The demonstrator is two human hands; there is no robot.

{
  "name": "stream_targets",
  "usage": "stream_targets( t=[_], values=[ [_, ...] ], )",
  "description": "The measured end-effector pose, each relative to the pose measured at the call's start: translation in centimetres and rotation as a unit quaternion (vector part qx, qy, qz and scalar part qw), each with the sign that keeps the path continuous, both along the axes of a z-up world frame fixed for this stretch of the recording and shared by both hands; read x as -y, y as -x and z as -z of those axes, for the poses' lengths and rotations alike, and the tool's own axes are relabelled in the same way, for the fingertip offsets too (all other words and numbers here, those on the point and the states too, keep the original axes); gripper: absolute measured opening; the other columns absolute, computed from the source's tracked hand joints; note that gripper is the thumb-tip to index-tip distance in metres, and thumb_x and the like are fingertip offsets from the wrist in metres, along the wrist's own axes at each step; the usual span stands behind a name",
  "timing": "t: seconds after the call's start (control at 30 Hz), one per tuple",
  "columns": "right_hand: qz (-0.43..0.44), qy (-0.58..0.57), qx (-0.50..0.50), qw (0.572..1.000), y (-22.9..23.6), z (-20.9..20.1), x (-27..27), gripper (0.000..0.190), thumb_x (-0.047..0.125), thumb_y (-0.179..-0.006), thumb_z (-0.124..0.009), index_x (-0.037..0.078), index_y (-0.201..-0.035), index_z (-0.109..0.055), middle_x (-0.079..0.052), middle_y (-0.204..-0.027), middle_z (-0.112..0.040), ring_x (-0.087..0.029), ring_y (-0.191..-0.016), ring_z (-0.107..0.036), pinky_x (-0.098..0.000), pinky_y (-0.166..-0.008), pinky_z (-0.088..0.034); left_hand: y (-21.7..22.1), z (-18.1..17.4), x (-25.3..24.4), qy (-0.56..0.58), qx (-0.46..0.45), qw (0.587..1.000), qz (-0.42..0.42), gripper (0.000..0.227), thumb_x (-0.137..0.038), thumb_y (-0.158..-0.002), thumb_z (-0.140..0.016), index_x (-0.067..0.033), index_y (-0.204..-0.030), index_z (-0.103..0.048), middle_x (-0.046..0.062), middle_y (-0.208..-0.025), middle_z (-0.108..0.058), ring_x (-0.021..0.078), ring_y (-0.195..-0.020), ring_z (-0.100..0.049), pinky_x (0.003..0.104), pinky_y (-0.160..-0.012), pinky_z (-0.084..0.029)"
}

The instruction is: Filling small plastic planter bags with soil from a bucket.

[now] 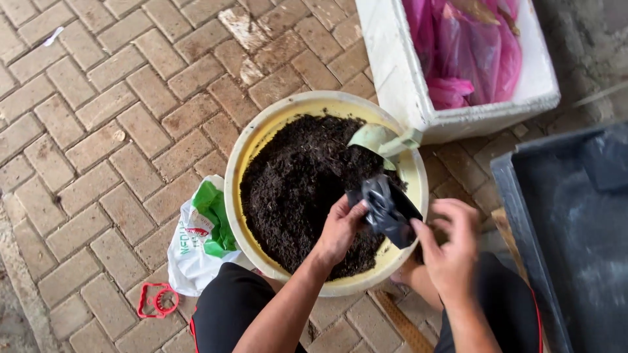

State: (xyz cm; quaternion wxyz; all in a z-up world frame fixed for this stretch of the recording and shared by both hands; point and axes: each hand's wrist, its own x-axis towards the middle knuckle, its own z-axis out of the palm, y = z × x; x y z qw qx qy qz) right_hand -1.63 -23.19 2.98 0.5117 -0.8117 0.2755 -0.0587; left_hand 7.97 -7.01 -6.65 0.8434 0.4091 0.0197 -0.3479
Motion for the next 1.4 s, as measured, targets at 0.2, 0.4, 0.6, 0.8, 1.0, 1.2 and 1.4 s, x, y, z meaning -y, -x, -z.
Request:
stream_targets(
  t=[0.2, 0.4, 0.6, 0.8, 1.0, 1.2, 1.4],
  values=[
    [-0.199, 0.27, 0.158, 0.929, -2.7, -4.4, -0.1, 0.017, -0.005, -0.089, -0.066, 0.001, -0.105, -0.066, -0.011, -0.102, -0.073, -0.02, -0.089, -0.074, -0.0324, -0.073, -0.06, -0.7, -2.2, -0.9, -0.019, 0.038, 0.995, 0.088, 0.026, -0.026, -0.103, -0.063, -0.0096, -0.123, -0.067, 0.002, -0.102, -0.072, 0.0126, -0.092, -0.065, 0.036, -0.09, -0.054],
    [-0.342, 0.207, 0.065, 0.914, -5.6, -5.6, -2.1, 0.049, 0.003, -0.069, -0.081, 0.0, -0.115, -0.067, -0.011, -0.107, -0.072, -0.026, -0.093, -0.074, -0.034, -0.081, -0.062, -1.5, -3.1, -1.5, 0.017, 0.058, 0.997, 0.051, 0.032, -0.032, -0.102, -0.059, -0.0145, -0.129, -0.06, -0.001, -0.111, -0.069, 0.0086, -0.103, -0.064, 0.03, -0.096, -0.054],
    [-0.379, 0.246, -0.011, 0.892, -5.0, -4.1, -2.7, 0.064, 0.01, -0.067, -0.087, -0.002, -0.122, -0.056, -0.016, -0.116, -0.061, -0.029, -0.1, -0.07, -0.0365, -0.088, -0.062, -0.5, -0.1, 0.2, 0.012, -0.017, 0.999, 0.038, 0.041, -0.043, -0.11, -0.046, -0.0082, -0.119, -0.065, 0.001, -0.096, -0.069, 0.0094, -0.086, -0.064, 0.026, -0.081, -0.055],
    [-0.315, 0.263, 0.039, 0.911, -4.5, -2.0, -3.3, 0.054, 0.009, -0.072, -0.086, 0.001, -0.118, -0.059, -0.012, -0.115, -0.063, -0.028, -0.103, -0.072, -0.0352, -0.085, -0.066, -0.3, 1.6, 0.0, 0.027, 0.003, 1.0, 0.002, 0.04, -0.04, -0.116, -0.047, -0.0046, -0.122, -0.063, -0.001, -0.095, -0.065, 0.0056, -0.082, -0.059, 0.022, -0.076, -0.053],
    [-0.333, 0.299, -0.112, 0.887, -5.7, -3.8, -4.6, 0.073, 0.011, -0.069, -0.089, 0.0, -0.132, -0.056, -0.02, -0.135, -0.055, -0.034, -0.106, -0.068, -0.0362, -0.087, -0.063, -1.2, 1.7, -0.6, 0.027, -0.094, 0.995, -0.005, 0.04, -0.035, -0.111, -0.04, -0.0095, -0.128, -0.066, 0.002, -0.1, -0.072, 0.0086, -0.081, -0.067, 0.025, -0.074, -0.058],
    [-0.115, 0.107, -0.016, 0.987, -5.7, 5.4, 2.3, 0.029, 0.02, -0.102, -0.057, 0.004, -0.126, -0.063, -0.016, -0.119, -0.069, -0.028, -0.1, -0.074, -0.0424, -0.089, -0.063, -6.3, -3.2, -5.3, -0.022, -0.132, 0.991, -0.022, 0.049, -0.048, -0.108, -0.034, -0.0111, -0.118, -0.064, 0.009, -0.106, -0.072, 0.0195, -0.096, -0.07, 0.038, -0.092, -0.057],
    [-0.372, 0.395, -0.474, 0.693, -4.4, 22.4, 3.5, 0.045, 0.037, -0.102, -0.06, 0.01, -0.138, -0.053, -0.011, -0.128, -0.065, -0.025, -0.119, -0.064, -0.0488, -0.107, -0.051, -9.3, -1.2, -9.1, 0.006, -0.174, 0.967, -0.186, 0.038, -0.039, -0.109, -0.042, -0.0062, -0.105, -0.061, 0.009, -0.091, -0.065, 0.0212, -0.084, -0.066, 0.044, -0.085, -0.06]
  ],
)
